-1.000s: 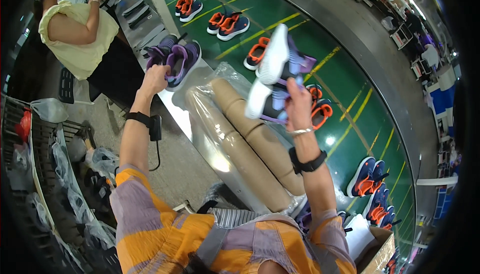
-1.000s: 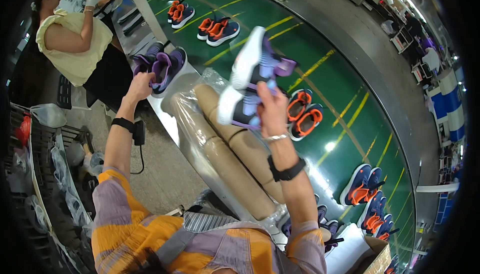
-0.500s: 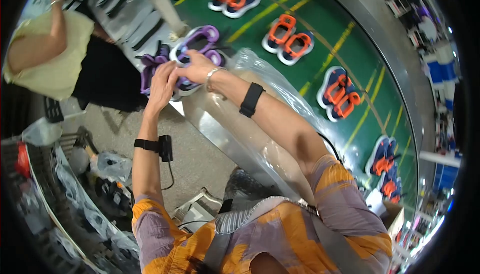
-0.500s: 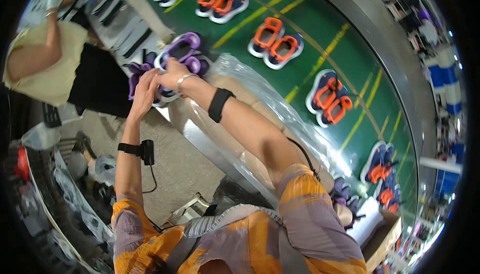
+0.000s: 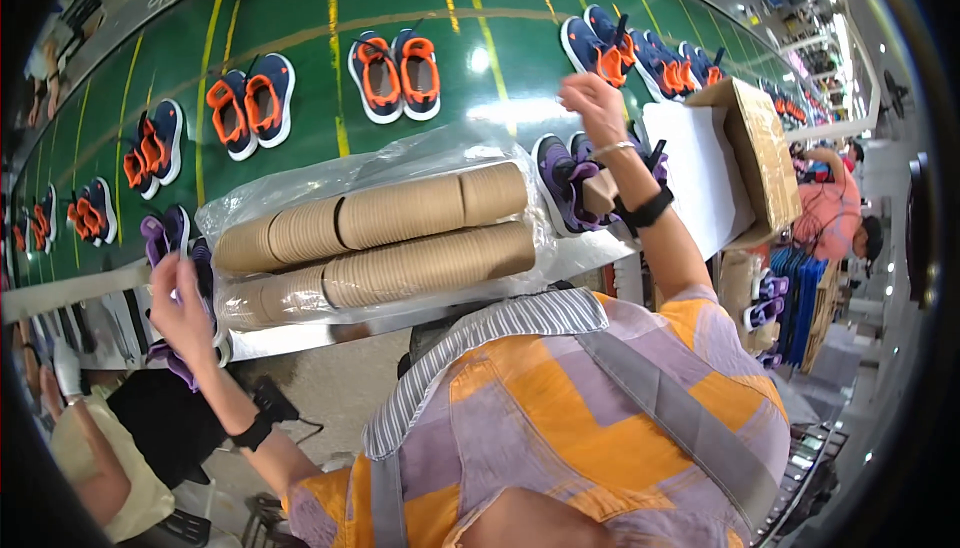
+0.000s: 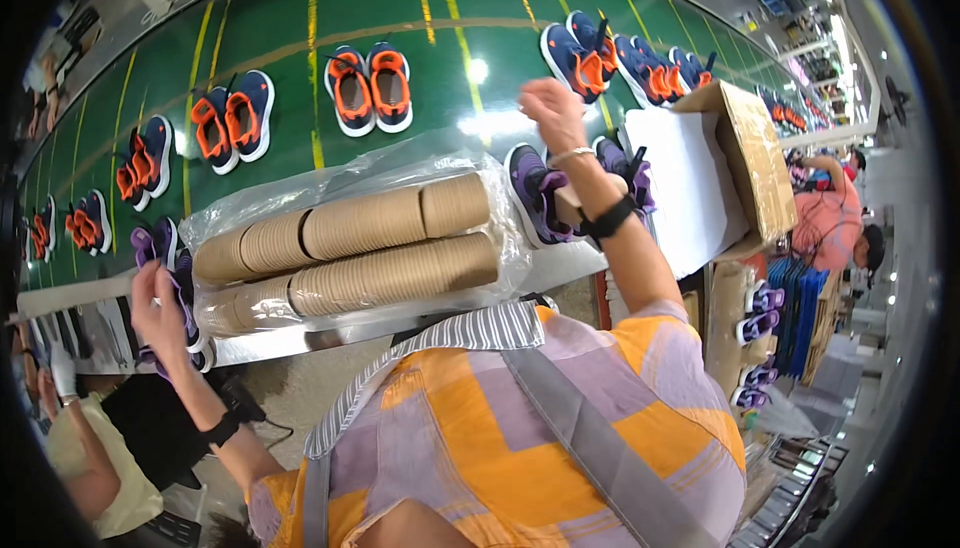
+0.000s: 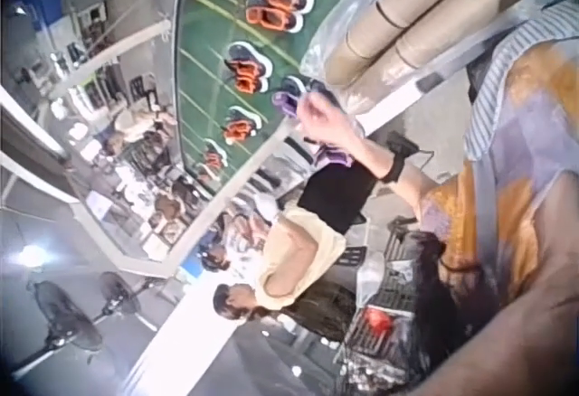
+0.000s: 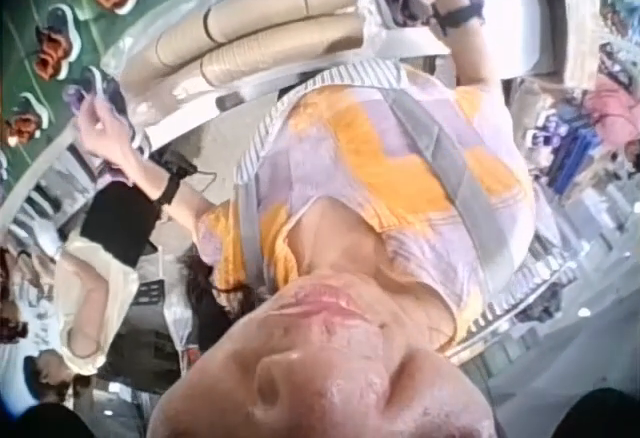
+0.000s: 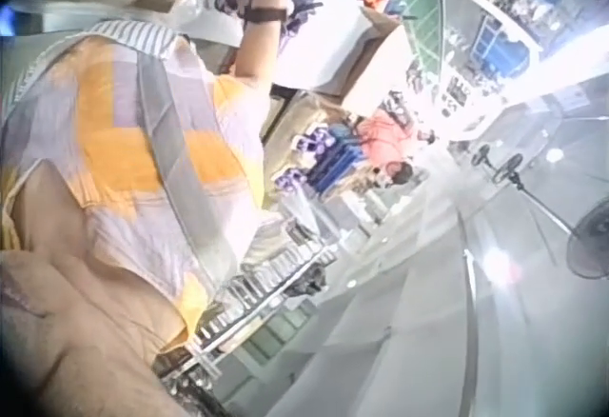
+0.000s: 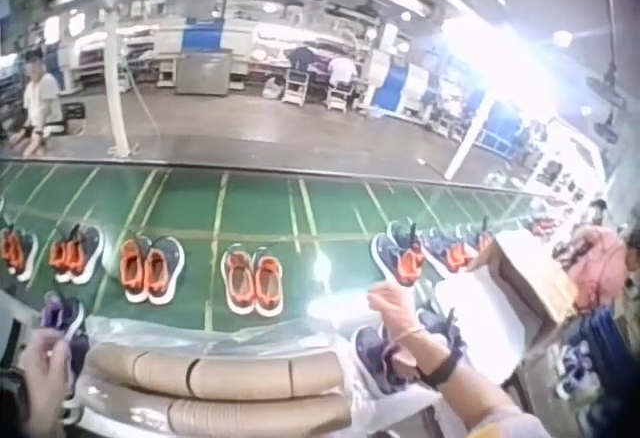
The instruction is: Insert shoe lasts and paper stuffing into shoes on a production line.
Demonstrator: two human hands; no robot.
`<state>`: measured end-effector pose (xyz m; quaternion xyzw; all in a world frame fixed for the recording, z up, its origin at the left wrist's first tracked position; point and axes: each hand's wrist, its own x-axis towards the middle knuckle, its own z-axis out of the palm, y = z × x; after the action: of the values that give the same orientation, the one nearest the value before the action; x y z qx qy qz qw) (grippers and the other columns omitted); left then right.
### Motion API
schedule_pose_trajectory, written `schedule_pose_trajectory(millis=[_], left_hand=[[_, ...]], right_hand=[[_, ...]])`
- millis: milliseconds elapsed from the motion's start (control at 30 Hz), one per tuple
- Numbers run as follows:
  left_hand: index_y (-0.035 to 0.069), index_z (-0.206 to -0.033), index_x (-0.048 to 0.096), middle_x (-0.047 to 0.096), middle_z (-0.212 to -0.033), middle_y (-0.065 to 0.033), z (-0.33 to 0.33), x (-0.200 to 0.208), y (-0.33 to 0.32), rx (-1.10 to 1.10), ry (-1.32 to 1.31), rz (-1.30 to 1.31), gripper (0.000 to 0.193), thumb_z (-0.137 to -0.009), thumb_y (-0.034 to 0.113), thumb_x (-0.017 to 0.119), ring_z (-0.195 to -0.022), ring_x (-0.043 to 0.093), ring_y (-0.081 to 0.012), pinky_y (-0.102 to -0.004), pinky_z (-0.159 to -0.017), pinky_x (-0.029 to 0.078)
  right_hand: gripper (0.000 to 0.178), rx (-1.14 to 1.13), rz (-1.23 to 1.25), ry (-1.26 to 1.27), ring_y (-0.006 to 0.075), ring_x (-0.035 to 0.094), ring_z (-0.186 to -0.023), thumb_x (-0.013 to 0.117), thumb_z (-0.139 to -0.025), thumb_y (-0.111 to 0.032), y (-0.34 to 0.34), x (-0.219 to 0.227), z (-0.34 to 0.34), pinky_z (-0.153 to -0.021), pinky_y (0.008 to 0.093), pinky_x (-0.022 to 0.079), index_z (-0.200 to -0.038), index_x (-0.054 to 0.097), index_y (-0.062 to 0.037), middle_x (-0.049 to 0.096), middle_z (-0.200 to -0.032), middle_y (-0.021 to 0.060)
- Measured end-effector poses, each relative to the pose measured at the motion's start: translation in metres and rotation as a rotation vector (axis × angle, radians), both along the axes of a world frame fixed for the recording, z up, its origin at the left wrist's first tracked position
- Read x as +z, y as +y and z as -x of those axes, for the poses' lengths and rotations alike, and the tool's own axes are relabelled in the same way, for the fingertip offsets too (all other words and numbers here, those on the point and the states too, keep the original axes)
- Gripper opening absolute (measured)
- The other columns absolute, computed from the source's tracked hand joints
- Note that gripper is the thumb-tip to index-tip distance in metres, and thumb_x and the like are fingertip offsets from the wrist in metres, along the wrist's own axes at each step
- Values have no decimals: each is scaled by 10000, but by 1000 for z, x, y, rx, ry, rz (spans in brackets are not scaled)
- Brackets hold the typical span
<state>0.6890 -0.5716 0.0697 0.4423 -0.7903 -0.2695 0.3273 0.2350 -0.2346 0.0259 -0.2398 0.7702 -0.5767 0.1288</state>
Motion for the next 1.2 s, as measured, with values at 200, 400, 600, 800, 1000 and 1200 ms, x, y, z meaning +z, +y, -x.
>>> schedule_pose_trajectory(millis=[200, 400, 600, 800, 1000, 1200], left_hand=[[33, -1085, 569, 603, -1045, -146, 206, 6, 146, -936, -127, 27, 401, -721, 132, 703, -990, 572, -306, -381, -867, 446], [30, -1206, 494, 559, -1173, -159, 257, -78, 222, -1009, -369, 131, 711, -576, 158, 797, -1114, 508, -343, -411, -950, 407], [43, -1251, 488, 544, -1206, -168, 261, -58, 232, -919, -470, -52, 779, -547, 112, 815, -1127, 506, -341, -402, -955, 406], [17, -1263, 463, 526, -1243, -172, 267, -46, 231, -964, -481, -77, 772, -583, 128, 812, -1156, 494, -347, -412, -971, 393], [-2, -1059, 523, 578, -932, -30, 342, 30, 266, -1173, -54, -968, 391, -734, 75, 727, -886, 554, -95, -248, -809, 451], [23, -989, 525, 604, -920, -22, 387, 31, 312, -1030, 294, -950, 216, -831, 88, 657, -835, 566, -78, -237, -762, 459]], right_hand=[[188, 174, -144, -235, 97, 591, -708, 672, -812, -156, 73, -22, -35, -659, 243, 489, -918, 671, -1, 666, -813, 41], [126, 369, 183, -628, 62, 518, -579, 621, -750, -97, 14, -86, -102, -511, 238, 450, -658, 612, -11, 577, -608, -11], [141, 517, -90, -223, 161, 553, -506, 647, -631, -162, 8, -85, -89, -511, 313, 449, -627, 643, -21, 580, -548, 106], [123, 463, 97, -192, 126, 547, -541, 632, -645, -121, 38, -40, -33, -528, 287, 447, -680, 643, -4, 594, -582, 76], [100, 989, 166, -140, 101, 558, -713, 562, -774, -45, 131, 72, 54, -656, 256, 467, -833, 616, 14, 621, -770, 41], [311, -22, -385, 513, 255, 591, -898, 665, -702, -143, 282, -1, 165, -800, 337, 492, -973, 625, 4, 617, -940, 120]])
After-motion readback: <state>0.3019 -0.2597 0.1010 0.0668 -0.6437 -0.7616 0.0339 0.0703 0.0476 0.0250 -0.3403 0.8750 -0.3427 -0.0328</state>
